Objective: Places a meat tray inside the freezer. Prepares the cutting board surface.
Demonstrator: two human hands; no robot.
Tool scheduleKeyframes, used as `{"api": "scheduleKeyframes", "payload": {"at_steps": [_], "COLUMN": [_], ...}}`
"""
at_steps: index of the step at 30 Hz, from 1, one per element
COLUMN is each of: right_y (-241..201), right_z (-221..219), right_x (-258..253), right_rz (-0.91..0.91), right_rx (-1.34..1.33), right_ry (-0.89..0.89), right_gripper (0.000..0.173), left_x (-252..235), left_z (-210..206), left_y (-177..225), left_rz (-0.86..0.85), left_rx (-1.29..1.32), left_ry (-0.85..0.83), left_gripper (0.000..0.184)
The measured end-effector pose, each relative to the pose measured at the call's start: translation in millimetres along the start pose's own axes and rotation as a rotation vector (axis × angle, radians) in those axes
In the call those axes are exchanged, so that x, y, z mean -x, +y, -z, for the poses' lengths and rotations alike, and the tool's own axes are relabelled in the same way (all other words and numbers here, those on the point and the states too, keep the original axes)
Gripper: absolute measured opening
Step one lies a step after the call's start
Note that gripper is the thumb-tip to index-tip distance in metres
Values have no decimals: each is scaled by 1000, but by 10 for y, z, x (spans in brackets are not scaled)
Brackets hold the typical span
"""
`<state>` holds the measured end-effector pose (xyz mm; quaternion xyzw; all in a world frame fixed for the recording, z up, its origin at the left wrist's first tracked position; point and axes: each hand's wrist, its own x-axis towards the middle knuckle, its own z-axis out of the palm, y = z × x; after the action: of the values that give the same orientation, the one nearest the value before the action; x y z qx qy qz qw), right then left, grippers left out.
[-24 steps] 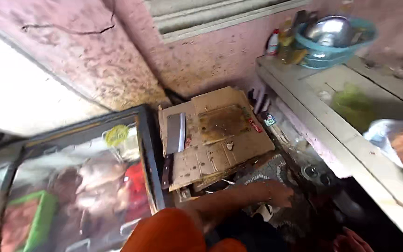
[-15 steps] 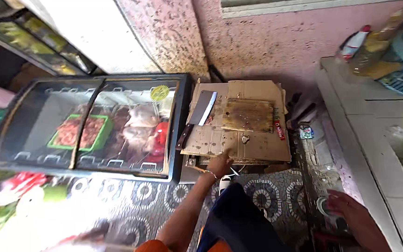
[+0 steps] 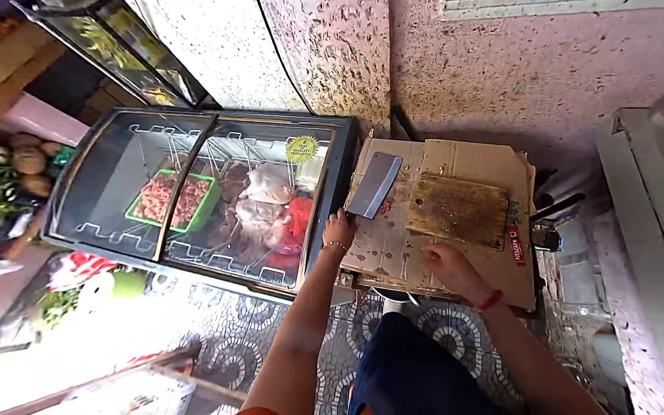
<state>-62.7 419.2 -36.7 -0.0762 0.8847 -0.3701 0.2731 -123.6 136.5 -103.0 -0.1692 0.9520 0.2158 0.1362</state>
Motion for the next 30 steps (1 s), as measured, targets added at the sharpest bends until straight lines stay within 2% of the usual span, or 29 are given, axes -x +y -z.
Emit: {"api": "scheduleKeyframes", "payload": {"at_steps": [5, 7, 9, 12, 15, 18, 20, 22, 25, 27, 28, 30], "right_y": [-466, -555, -623, -770, -726, -699, -650, -604, -476, -412, -367, -239], "right_z": [-185, -317, -481, -671, -724, -396, -26, 308, 493, 486, 515, 675], "right_x": [-973, -1315, -1573, -1627, -1545, -1679, -1927, -2209, -2584, -2661, -2661, -2567], "right_rz": [-12, 15, 8, -23, 81, 55, 41, -4, -86, -51, -35, -50], "right_rx": [203, 250, 315, 409, 483, 377, 276, 289, 449, 501, 490, 359], "right_ry": [21, 58, 81, 53, 15, 66, 246, 359, 271, 222, 228, 352], "right_gripper": [36, 37, 45, 46, 36, 31, 26, 23, 30, 24, 21, 20], "left_x": [61, 166, 231, 256, 254, 263, 255, 259, 261, 263, 267, 268], "left_z": [223, 202, 94, 4, -80, -115, -134, -157, -185, -185, -191, -196], "left_y": [-237, -437, -717, -1032, -1158, -1199, -1259, -1297, -1308, -1293, -1282, -1277], "left_rz": [-58, -74, -89, -34, 54, 71, 47, 35, 26, 27, 26, 31], "left_rx": [42, 139, 283, 477, 608, 588, 529, 495, 481, 478, 477, 470], "left_ry": [-11, 34, 119, 141, 147, 188, 223, 241, 267, 280, 288, 291], "left_gripper": [53, 51, 50, 51, 50, 51, 51, 53, 52, 51, 51, 50]}}
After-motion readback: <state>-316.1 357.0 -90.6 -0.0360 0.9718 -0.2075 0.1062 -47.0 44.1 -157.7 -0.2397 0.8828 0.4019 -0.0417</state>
